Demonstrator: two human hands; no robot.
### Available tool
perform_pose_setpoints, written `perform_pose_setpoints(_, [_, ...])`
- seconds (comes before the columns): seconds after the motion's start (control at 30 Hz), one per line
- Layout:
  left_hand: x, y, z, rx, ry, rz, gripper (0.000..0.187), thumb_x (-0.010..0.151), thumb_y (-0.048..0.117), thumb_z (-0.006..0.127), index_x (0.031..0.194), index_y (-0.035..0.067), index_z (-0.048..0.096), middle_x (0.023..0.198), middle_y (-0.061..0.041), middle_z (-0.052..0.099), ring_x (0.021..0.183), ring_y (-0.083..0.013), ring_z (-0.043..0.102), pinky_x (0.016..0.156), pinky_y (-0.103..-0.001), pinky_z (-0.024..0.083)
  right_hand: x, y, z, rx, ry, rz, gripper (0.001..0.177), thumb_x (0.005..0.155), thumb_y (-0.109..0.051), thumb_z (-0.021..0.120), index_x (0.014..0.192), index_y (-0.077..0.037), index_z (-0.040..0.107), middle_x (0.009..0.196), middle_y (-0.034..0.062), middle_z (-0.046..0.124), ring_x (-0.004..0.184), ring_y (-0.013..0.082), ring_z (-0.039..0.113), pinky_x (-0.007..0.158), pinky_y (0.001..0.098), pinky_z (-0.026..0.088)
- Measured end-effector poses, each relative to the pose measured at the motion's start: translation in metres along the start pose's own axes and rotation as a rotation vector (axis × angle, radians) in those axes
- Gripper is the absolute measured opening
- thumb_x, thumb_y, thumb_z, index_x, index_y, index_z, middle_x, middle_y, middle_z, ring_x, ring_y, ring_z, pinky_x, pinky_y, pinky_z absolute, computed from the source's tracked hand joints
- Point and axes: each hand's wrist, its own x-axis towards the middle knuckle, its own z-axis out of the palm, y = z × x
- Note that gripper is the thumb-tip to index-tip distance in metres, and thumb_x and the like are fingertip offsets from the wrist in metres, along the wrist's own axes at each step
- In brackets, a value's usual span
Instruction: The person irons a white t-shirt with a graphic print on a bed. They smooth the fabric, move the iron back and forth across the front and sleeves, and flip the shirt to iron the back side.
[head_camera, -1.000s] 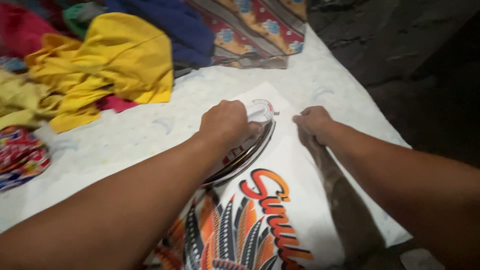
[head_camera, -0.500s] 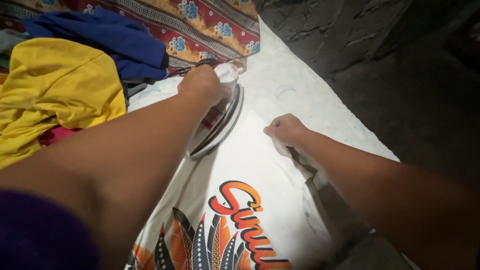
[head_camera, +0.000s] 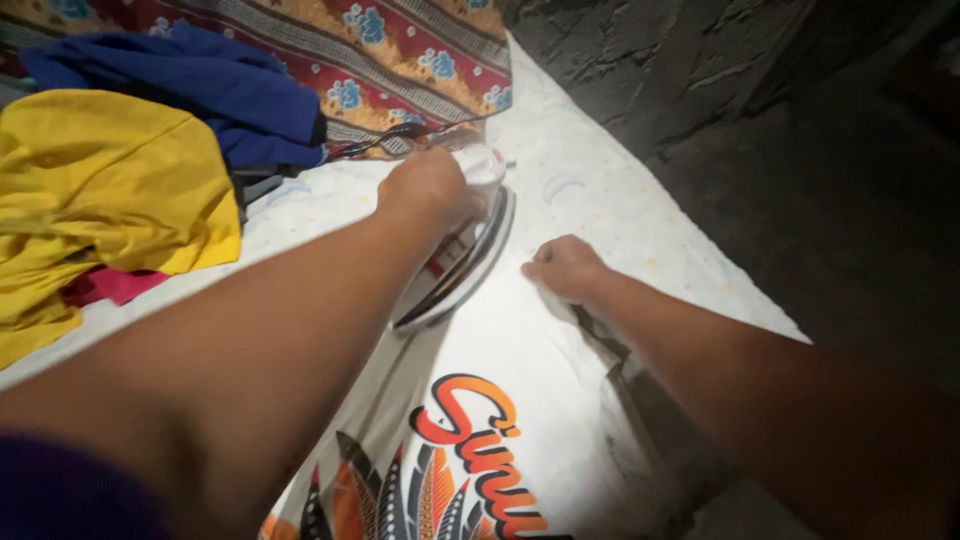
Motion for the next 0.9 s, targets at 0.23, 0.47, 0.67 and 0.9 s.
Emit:
perform_pose_setpoints(0.23, [0.012,0.005,0.004,0.02,0.032,0.091,0.073,0.064,0.041,0.092,0.126,0.015,0.064,0.12,-0.014,0.069,0.11,-0.0314,0.067,0.091,-0.043,0.054,0.006,0.009,0.005,-0.213,0.036,-0.15,0.035,0.081,-0.041,0.081,0.088,-0.006,0.077,0.086,0.0165,0.073,0.08,0.0282,0.068,0.077,0.0393,0.053])
perform_pose_setpoints(0.47, [-0.071,-0.063,-0.002,0.059,-0.097,-0.162,0.059,0.068,0.05,0.089,0.105,0.005,0.077,0.108,-0.017,0.077,0.099,-0.0314,0.076,0.086,-0.042,0.059,-0.021,-0.013,-0.01,-0.037,-0.038,0.056,0.03,0.085,-0.032,0.078,0.088,-0.002,0.073,0.086,0.0146,0.073,0.082,0.0255,0.069,0.075,0.039,0.054])
perform_pose_setpoints(0.67, [-0.067,-0.094,-0.015,0.009,0.122,-0.328,0.057,0.07,0.048,0.09,0.106,0.005,0.077,0.114,-0.02,0.074,0.106,-0.0348,0.071,0.088,-0.045,0.056,-0.028,-0.025,-0.014,-0.054,-0.055,0.065,0.028,0.086,-0.031,0.077,0.087,-0.003,0.074,0.083,0.0129,0.073,0.08,0.024,0.068,0.075,0.0377,0.053])
perform_pose_setpoints(0.9, [-0.033,-0.088,-0.032,-0.136,0.086,-0.306,0.049,0.073,0.04,0.085,0.104,0.003,0.078,0.107,-0.02,0.08,0.097,-0.034,0.079,0.085,-0.043,0.061,-0.033,-0.03,-0.026,0.161,-0.154,0.151,0.024,0.086,-0.024,0.072,0.088,0.0,0.074,0.081,0.0145,0.071,0.076,0.0267,0.065,0.07,0.0399,0.052])
